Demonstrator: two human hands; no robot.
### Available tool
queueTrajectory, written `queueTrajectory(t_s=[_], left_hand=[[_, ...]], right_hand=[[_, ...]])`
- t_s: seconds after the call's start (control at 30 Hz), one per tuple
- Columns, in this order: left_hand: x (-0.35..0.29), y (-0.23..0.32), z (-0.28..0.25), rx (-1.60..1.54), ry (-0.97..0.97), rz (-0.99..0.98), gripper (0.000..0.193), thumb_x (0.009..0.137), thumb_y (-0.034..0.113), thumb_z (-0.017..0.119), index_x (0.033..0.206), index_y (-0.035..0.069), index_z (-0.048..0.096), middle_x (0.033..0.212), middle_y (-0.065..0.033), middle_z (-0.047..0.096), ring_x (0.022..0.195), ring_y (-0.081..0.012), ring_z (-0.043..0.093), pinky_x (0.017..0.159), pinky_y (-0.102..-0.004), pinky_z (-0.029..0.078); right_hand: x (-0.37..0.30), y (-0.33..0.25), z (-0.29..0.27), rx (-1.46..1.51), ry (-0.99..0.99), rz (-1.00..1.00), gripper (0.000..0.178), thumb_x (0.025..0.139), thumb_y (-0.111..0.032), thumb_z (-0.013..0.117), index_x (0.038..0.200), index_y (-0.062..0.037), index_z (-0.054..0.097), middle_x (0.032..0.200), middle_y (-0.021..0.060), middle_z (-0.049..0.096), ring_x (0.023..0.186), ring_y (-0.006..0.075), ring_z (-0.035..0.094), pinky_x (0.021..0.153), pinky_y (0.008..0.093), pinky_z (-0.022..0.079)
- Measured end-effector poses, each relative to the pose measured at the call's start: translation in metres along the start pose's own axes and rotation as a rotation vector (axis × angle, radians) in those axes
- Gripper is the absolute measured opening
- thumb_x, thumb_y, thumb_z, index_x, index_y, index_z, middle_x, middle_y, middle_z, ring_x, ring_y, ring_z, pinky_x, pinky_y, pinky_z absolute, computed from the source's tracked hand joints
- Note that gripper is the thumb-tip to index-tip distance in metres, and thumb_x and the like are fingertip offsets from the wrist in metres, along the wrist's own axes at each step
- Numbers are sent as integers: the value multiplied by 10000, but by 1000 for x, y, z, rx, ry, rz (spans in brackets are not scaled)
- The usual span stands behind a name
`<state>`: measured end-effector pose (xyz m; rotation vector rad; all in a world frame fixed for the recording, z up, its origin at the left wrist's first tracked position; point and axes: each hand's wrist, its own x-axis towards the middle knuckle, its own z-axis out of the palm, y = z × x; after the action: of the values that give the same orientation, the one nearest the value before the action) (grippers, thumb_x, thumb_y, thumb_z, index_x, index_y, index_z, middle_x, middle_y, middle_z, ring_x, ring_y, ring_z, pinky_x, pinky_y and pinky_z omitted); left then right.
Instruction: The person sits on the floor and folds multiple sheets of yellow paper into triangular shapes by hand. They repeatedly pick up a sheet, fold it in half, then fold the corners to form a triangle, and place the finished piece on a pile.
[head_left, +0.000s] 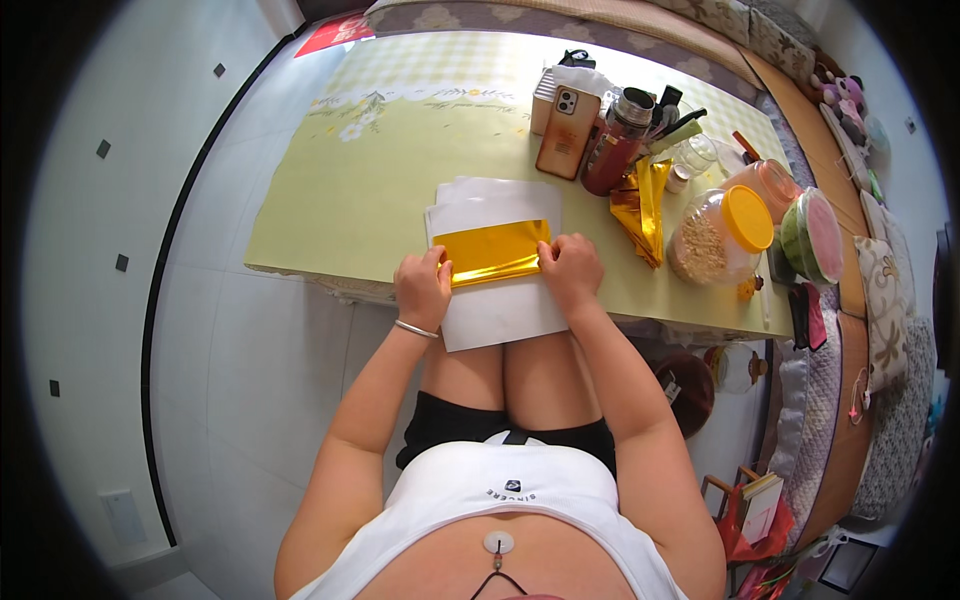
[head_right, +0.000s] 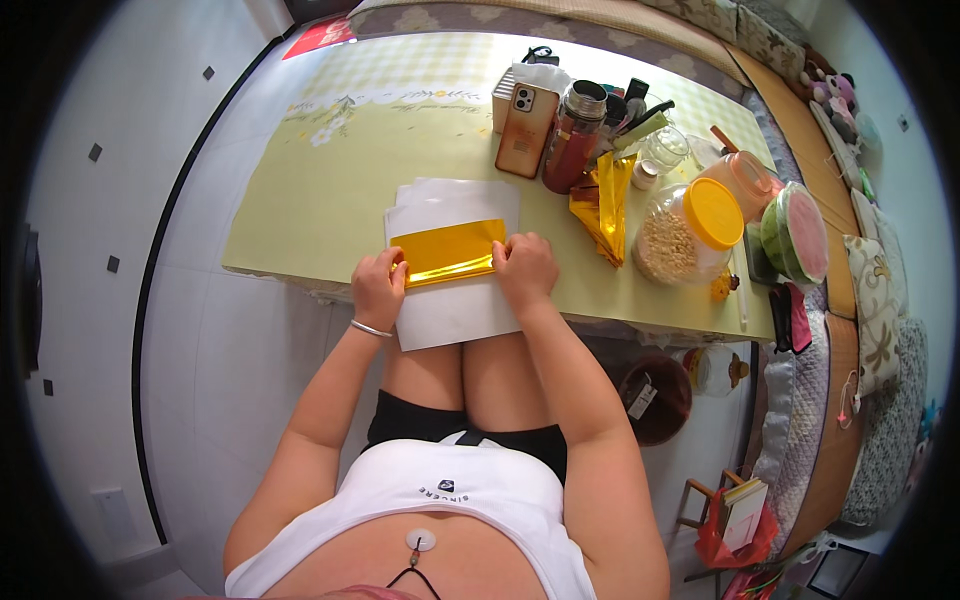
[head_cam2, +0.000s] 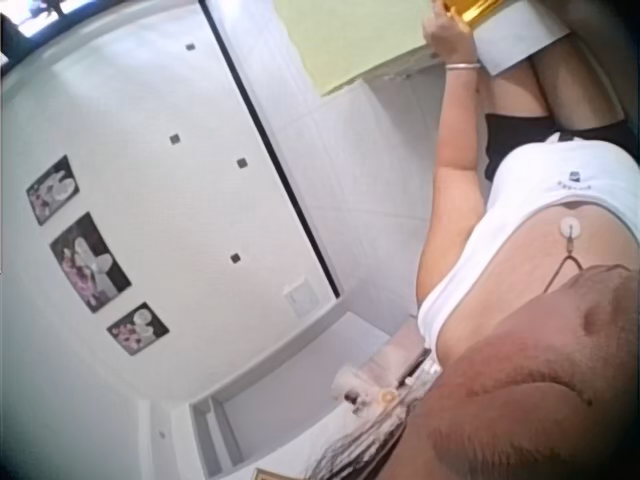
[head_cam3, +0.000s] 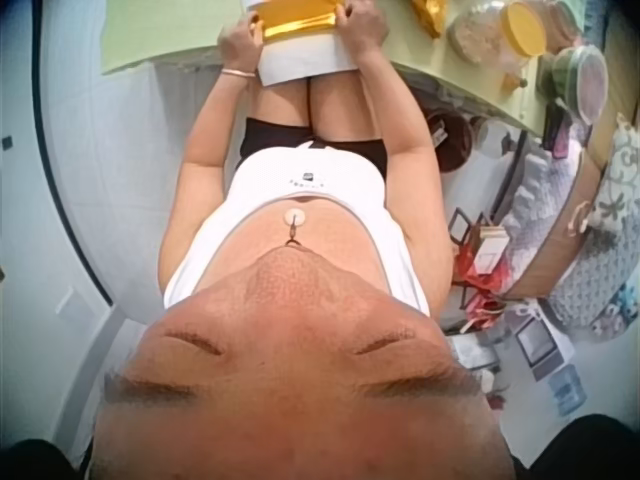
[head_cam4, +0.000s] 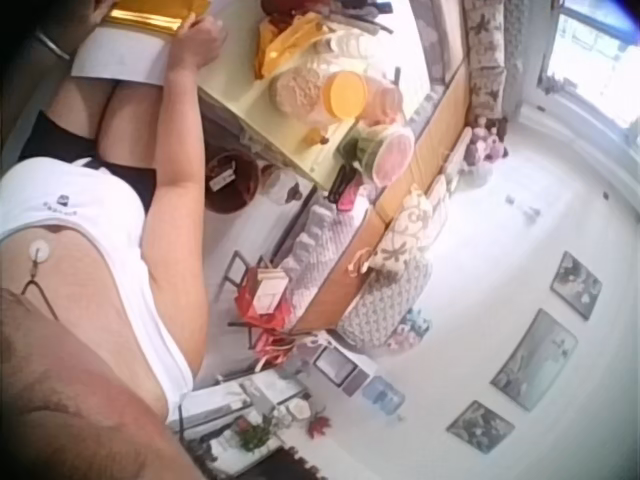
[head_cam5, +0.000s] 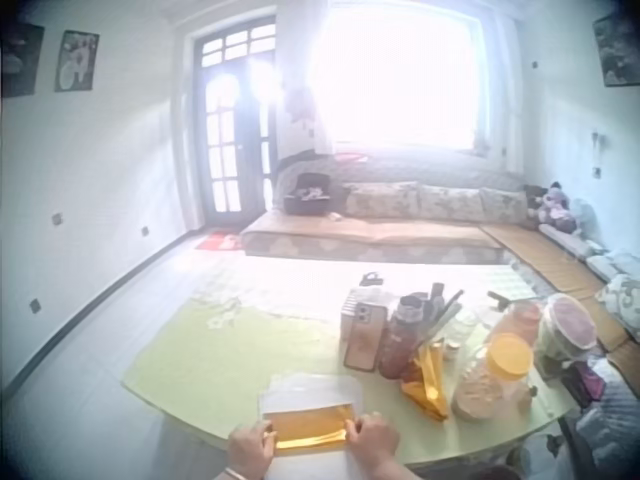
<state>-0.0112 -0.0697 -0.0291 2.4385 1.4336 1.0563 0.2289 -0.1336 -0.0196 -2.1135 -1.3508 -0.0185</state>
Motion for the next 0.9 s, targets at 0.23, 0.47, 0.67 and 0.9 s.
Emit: queueTrajectory(t_s=[0.23, 0.47, 0.67, 0.9], left_hand=[[26, 29, -30, 271, 87, 451, 351, 842, 116, 672, 1192, 132, 692, 1126, -128, 680, 1034, -312, 638, 862, -415, 523], [31, 9, -11, 110, -573, 619, 537, 879, 408, 636, 1317, 98, 635, 1498, -260, 447, 1385, -424, 432, 1156, -504, 334], [-11, 5, -36, 131, -620, 538, 903, 900, 756, 423, 1553, 135, 367, 1658, -239, 98, 1550, -366, 63, 1214, -568, 49], [-15, -47, -52, 2, -388, 303, 744, 890, 490, 643, 1461, 53, 456, 1556, -209, 368, 1469, -367, 280, 1174, -530, 227]], right_hand=[[5, 0, -5, -42, -109, 30, 235, 855, -311, 725, 872, -87, 655, 898, 85, 625, 920, 302, 623, 731, 452, 531], [3, -8, 9, -223, 68, -489, 512, 872, -335, 691, 1272, -34, 584, 1344, 163, 568, 1285, 324, 510, 1056, 469, 413], [-54, -23, -12, -37, -425, -618, 818, 919, -456, 624, 1553, -51, 302, 1626, 169, 273, 1516, 305, 242, 1230, 456, 169], [-28, 22, -37, 30, -198, -509, 546, 963, -330, 626, 1421, -53, 517, 1501, 216, 442, 1372, 345, 447, 1131, 473, 359]])
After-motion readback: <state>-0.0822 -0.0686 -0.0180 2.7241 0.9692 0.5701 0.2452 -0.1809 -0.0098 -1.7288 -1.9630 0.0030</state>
